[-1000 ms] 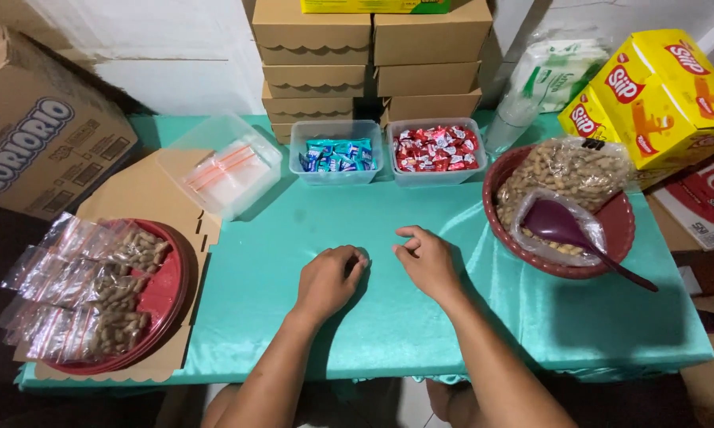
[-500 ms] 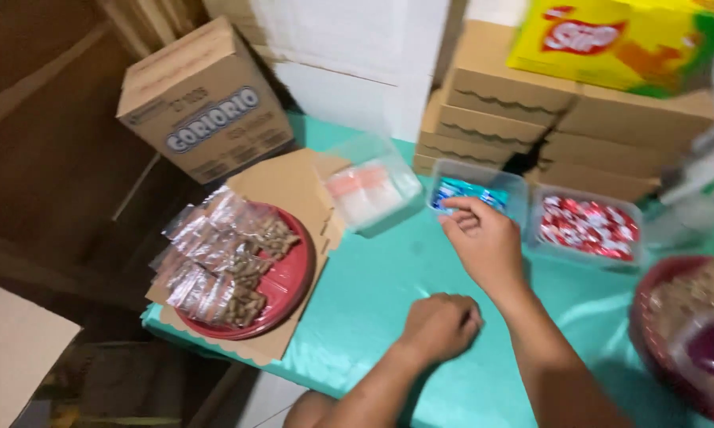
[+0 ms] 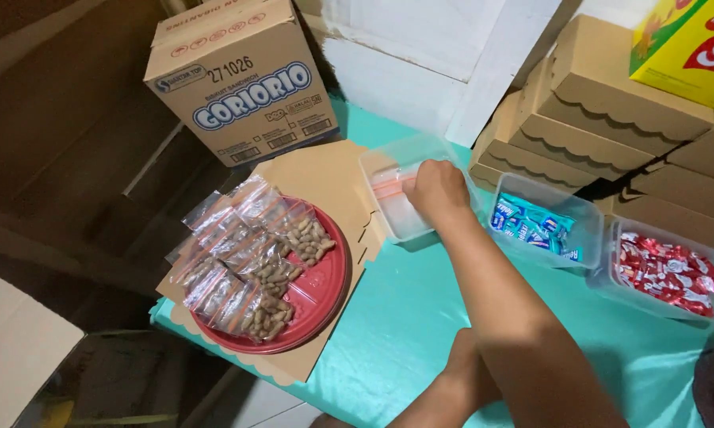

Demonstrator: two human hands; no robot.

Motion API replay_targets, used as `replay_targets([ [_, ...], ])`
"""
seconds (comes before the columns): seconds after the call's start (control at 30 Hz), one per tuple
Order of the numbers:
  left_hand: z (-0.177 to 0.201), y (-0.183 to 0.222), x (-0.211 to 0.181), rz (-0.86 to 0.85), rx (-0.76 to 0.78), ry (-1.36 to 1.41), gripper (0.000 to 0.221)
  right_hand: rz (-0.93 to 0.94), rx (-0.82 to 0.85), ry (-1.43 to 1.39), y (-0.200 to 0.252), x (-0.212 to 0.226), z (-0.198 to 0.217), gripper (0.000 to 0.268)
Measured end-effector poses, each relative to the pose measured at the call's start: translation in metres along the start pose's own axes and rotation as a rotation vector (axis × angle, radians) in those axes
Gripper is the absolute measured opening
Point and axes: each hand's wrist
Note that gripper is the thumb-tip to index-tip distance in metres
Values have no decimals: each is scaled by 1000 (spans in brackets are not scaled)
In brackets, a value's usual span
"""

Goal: A person is manually filling small plastic bags with roasted peanuts using a plastic scoop.

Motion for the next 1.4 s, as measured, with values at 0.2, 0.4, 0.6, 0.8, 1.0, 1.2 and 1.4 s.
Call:
replay_targets([
  [0.2,-61,-22,19,-47,-48,-20,23,-13,62,-45,0,2,5,34],
  [0.4,-88,-40,45,-83,-82,-48,26,26,36,-101,-6,-7,0,46],
  [0.6,-35,-57,41,-119,-115,-83,30,-31,69,-153,4,-10,8,45],
  [0.8,-17,-46,32,-122,-103,-141,31,2,126,-68,1,-24,14,46],
  [1.0,58,-6,-18,57,108,81,27,-42,88,-100,4,-33,21,47],
  [1.2,53,-4,-12,-68,-112,86,36,87,-201,-179,33,-57,52,45],
  [1.4,53,-5,-5,-217,-305,399,20,176,-348,-404,118,-115,104,41],
])
Point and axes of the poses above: each hand's wrist, its own y-axis away from the middle knuckle, its own z-axis out of the back of the hand, x = y × z, and after that the axes turned 11 degrees about y, right-handed
